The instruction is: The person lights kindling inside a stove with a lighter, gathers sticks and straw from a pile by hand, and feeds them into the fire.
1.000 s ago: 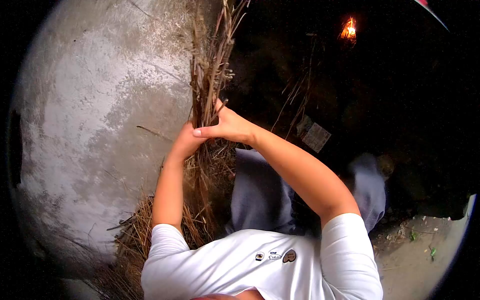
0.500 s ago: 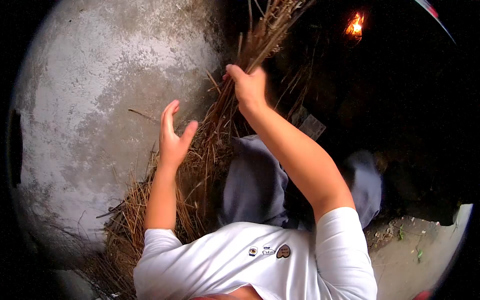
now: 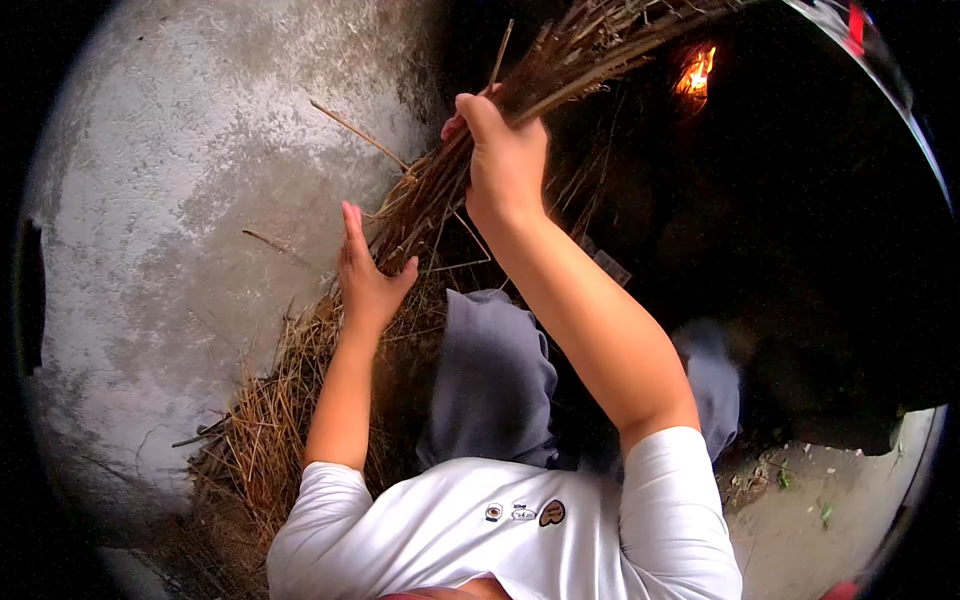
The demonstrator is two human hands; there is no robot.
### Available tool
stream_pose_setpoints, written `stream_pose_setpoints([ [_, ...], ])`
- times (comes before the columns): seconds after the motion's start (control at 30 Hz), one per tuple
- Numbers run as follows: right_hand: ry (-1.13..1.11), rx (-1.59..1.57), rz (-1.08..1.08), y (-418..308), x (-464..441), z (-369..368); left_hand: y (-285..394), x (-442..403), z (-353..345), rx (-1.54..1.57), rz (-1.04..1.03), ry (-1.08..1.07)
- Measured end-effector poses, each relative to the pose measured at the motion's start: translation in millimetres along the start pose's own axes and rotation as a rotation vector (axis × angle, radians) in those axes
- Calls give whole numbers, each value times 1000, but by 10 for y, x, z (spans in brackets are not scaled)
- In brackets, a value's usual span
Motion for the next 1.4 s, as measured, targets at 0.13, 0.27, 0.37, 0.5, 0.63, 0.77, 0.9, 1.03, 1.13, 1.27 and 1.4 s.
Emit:
stream_pose_setpoints([
  [0.13, 44, -4, -56, -93, 39, 54, -29, -43, 18, 31, 15, -200],
  [0.27, 69, -16, -90, -77, 56, 106, 10, -69, 25, 316, 99, -466],
  [0.37, 56, -6, -80, 31, 3, 194, -27, -39, -26, 458, 203, -517],
  [0.5, 119, -64, -199, 200, -83, 407, 18, 39, 29, 369, 253, -550],
  [0.63, 153, -96, -294, 392, -141, 663, -77, 61, -68, 338, 232, -585],
  [0.77, 135, -81, -346, 409, -324, 762, -16, 19, -88, 244, 222, -523],
  [0.9, 142, -70, -380, 430, -599, 893, 36, -60, -79, 273, 63, -460],
  [1.03, 191, -22, -345, 482, -855, 1088, 88, -317, -162, 150, -162, -443],
  [1.13, 277, -8, -337, 409, -1015, 1337, 182, -579, -234, 136, -204, -468],
  [1.27, 331, 35, -352, 263, -1217, 1574, 241, -848, -478, 145, -267, -499],
  [1.4, 384, 134, -303, 29, -1486, 1720, 407, -1178, -660, 163, -291, -518],
])
Point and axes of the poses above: each hand's wrist, its own x-axis away from the middle knuckle, its own z-axis out of the back of the hand, y = z × x, the point moved 1 cm from there along -x, towards the middle knuckle, and after that the axes turned 10 degrees about -y, right-handed, at the moved point
